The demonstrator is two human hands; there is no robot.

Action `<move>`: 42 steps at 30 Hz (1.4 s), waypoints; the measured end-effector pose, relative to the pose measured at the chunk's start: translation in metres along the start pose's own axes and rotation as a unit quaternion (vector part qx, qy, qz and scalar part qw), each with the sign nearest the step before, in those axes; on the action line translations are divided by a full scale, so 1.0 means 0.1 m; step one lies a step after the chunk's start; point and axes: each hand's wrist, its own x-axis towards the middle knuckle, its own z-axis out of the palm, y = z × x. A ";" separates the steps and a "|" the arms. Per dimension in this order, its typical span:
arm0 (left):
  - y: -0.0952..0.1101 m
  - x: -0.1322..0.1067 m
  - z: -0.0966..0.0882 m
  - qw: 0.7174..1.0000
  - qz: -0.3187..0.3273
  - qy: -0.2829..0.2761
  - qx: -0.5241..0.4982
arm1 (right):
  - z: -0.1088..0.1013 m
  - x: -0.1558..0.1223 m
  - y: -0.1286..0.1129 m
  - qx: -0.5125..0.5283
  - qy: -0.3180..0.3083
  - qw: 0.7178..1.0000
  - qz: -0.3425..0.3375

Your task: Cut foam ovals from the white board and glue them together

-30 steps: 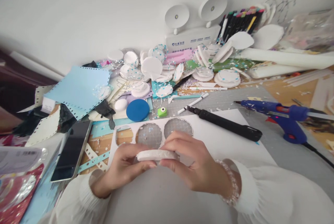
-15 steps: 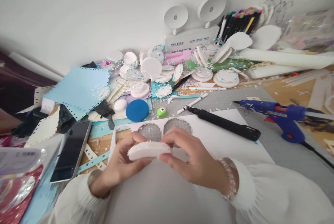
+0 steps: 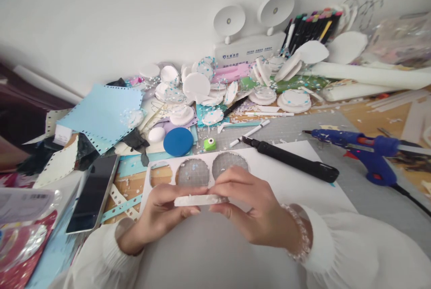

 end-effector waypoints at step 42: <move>-0.05 0.04 0.03 0.956 -0.133 0.037 -0.257 | 0.04 0.00 -0.02 -0.061 -0.023 0.998 -0.014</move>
